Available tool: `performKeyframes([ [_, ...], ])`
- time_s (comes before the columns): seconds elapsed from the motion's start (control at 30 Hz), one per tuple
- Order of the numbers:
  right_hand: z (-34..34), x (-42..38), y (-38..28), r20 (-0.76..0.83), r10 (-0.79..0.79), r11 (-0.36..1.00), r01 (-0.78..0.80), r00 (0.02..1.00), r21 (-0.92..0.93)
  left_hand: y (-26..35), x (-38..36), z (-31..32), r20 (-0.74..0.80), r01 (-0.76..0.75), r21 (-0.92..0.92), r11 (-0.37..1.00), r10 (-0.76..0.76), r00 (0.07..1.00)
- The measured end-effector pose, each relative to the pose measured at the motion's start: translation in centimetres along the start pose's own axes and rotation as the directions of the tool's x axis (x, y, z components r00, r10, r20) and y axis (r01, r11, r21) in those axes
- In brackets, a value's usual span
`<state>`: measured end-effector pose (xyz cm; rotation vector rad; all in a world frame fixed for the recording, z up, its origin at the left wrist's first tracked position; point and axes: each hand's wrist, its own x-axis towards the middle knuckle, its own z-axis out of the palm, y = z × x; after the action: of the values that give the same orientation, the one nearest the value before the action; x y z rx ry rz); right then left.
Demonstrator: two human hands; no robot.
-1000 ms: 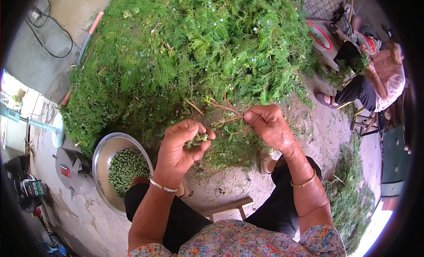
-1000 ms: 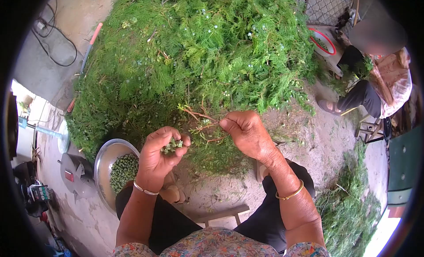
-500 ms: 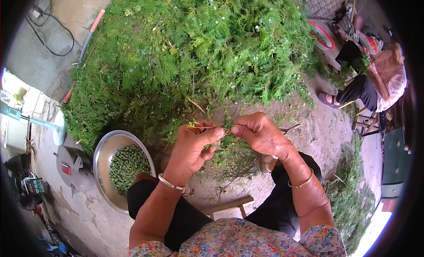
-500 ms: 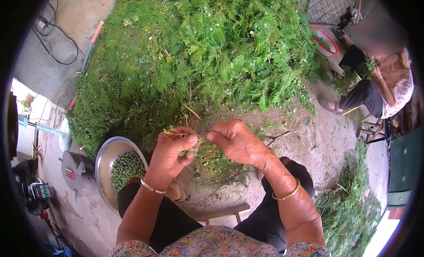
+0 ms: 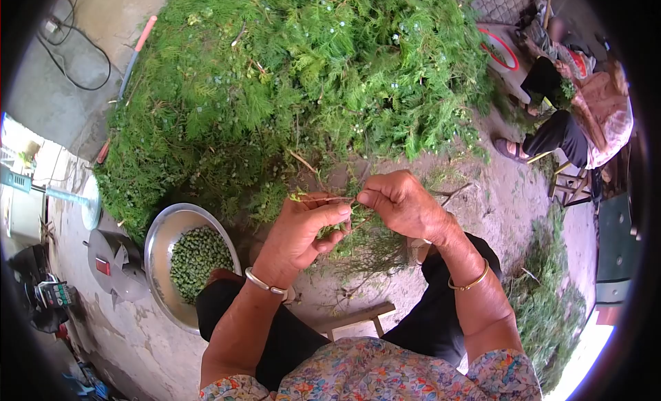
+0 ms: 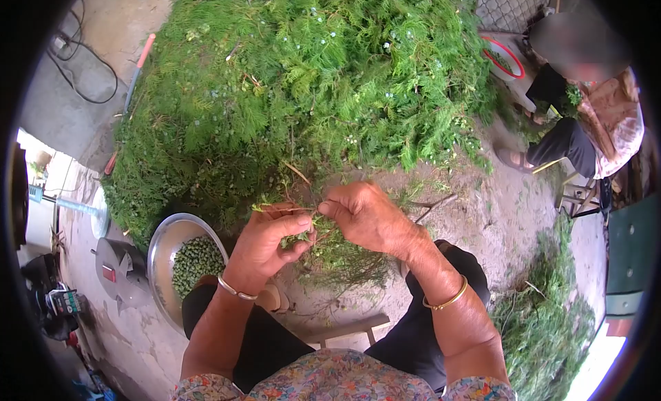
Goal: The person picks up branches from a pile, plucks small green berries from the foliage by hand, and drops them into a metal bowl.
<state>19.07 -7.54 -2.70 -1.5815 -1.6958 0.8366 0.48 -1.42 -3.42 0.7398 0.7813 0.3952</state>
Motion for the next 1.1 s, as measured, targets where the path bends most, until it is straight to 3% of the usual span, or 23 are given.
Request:
performKeyframes([
  [0.07, 0.0, 0.0, 0.0, -0.036, -0.025, 1.0, 0.025, 0.999, 0.002, 0.0, 0.0, -0.1, 0.009, 0.011, 0.011, 1.0, -0.011, 1.0],
  [0.13, 0.0, 0.0, 0.5, -0.072, -0.051, 0.999, 0.051, 0.996, 0.003, -0.3, 0.3, -0.6, 0.135, 0.02, 0.032, 0.999, -0.025, 0.991],
  [0.17, 0.2, 0.2, 1.5, -0.201, -0.119, 0.991, 0.105, 0.972, -0.077, -0.4, 0.5, -1.2, 0.136, 0.019, 0.032, 0.999, -0.023, 0.99],
  [0.2, 0.0, 0.2, 2.2, -0.322, -0.193, 0.976, 0.147, 0.927, -0.163, -0.6, 0.7, -2.0, 0.274, 0.01, -0.062, 0.998, 0.008, 0.962],
  [0.23, -0.8, 0.3, 2.2, -0.322, -0.194, 0.975, 0.147, 0.926, -0.166, -0.7, 0.6, -2.6, 0.405, 0.013, -0.155, 0.988, 0.052, 0.913],
  [0.3, -2.9, 0.4, 1.9, -0.424, 0.124, 0.992, -0.12, 0.897, 0.036, -0.3, 0.1, -2.7, 0.364, 0.011, -0.244, 0.97, 0.081, 0.928],
  [0.33, -3.2, 0.4, 2.3, -0.385, 0.265, 0.943, -0.154, 0.884, 0.295, -0.2, 0.0, -2.5, 0.312, 0.005, -0.336, 0.942, 0.106, 0.944],
  [0.37, -3.3, 0.2, 2.3, -0.39, 0.266, 0.945, -0.158, 0.882, 0.287, 0.0, -0.1, -2.0, 0.321, 0.008, -0.34, 0.94, 0.107, 0.941],
  [0.43, -2.7, 0.0, 1.8, -0.276, 0.326, 0.734, -0.058, 0.904, 0.677, 0.4, -0.5, -1.2, 0.105, -0.066, -0.369, 0.927, 0.112, 0.988],
  [0.5, -2.6, 0.0, 1.5, -0.235, 0.332, 0.691, -0.066, 0.913, 0.72, 0.1, 0.0, -2.0, 0.162, -0.096, -0.37, 0.924, 0.166, 0.973],
  [0.57, -2.5, 0.0, 1.6, -0.154, 0.283, 0.53, -0.021, 0.947, 0.848, 0.0, 0.0, -2.0, 0.124, -0.142, -0.277, 0.95, 0.182, 0.975],
  [0.7, -2.1, 0.1, 0.9, -0.07, 0.242, 0.511, -0.066, 0.968, 0.857, 0.3, -0.1, -0.4, 0.022, -0.146, -0.15, 0.978, 0.151, 0.988],
  [0.8, -1.9, 0.2, 0.3, 0.02, 0.201, 0.656, -0.149, 0.979, 0.74, -0.2, 0.3, -0.2, 0.057, -0.143, -0.151, 0.978, 0.153, 0.987],
  [1.03, -1.3, 0.5, -1.2, 0.139, 0.194, 0.786, -0.239, 0.971, 0.57, 0.3, 0.0, 1.0, -0.007, -0.123, -0.189, 0.974, 0.124, 0.992],
  [1.1, -1.0, 0.7, -1.3, 0.149, 0.198, 0.811, -0.247, 0.969, 0.53, 0.1, -0.1, 1.4, 0.055, -0.193, -0.158, 0.968, 0.204, 0.977],
])
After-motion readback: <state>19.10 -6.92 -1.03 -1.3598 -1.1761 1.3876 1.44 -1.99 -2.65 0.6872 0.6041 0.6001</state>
